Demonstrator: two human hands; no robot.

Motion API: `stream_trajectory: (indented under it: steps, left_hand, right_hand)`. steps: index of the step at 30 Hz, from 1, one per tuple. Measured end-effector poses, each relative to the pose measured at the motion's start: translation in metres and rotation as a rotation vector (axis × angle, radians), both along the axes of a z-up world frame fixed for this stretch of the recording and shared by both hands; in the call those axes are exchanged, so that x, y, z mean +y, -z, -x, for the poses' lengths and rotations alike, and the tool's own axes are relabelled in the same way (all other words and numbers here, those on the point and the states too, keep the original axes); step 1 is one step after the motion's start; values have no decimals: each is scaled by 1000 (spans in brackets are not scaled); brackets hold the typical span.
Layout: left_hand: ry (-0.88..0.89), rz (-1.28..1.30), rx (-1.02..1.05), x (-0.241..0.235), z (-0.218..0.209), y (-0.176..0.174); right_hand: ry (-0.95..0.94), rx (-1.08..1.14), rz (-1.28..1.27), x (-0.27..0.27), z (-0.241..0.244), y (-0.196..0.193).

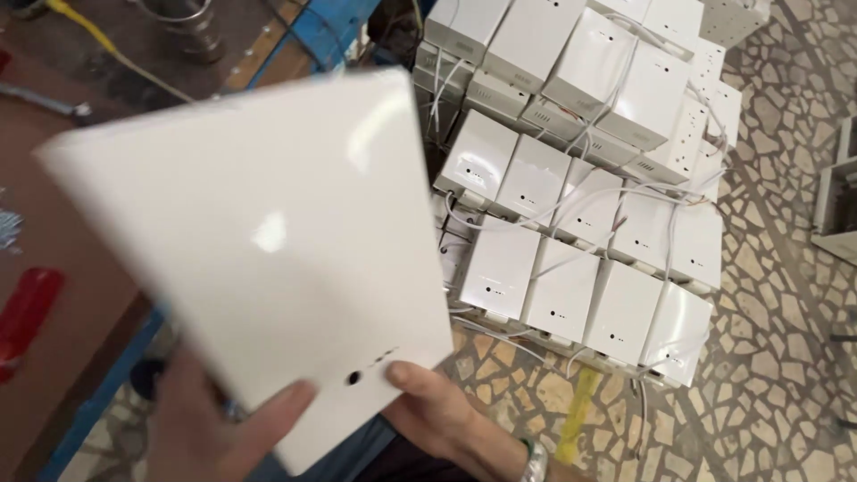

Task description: The person sits on the floor at a workbench assembling white electrical enclosure boxes. They align a white plastic end piece against a wired box, then use a red-handled screwdriver to drive small screws to fasten the piece, repositioning the box and picking screws from a pile on the bench between fastenings.

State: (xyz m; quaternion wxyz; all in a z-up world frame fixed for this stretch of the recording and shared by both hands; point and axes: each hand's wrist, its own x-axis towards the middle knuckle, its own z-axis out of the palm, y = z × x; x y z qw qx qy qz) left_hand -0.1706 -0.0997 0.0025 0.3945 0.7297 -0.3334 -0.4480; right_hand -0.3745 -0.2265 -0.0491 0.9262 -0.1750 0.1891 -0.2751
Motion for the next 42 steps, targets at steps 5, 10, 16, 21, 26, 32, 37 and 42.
stream_trajectory:
  steps: [5,10,16,21,26,32,37,42]
  left_hand:
    - [27,-39,31,-137,43,-4]
    - [-39,40,451,-192,77,56]
    - [-237,-173,840,-242,116,121]
    - [-498,-359,1154,-248,115,187]
    - [-707,-341,1371,-246,106,225]
    - [-801,-258,1378,-256,84,253]
    - [-589,-291,1242,-260,47,200]
    - [121,-259,805,-230,0,129]
  right_hand:
    - [146,220,-316,-13,31,-6]
    - [373,241,-346,-41,54,22]
    - [288,706,-315,-67,34,-8]
    - [314,746,-138,-79,46,45]
    - [218,894,-217,-121,8,30]
    - [103,861,-88,-171,-34,51]
    - [23,824,-59,-244,-61,120]
    - [-26,785,-86,-348,-71,244]
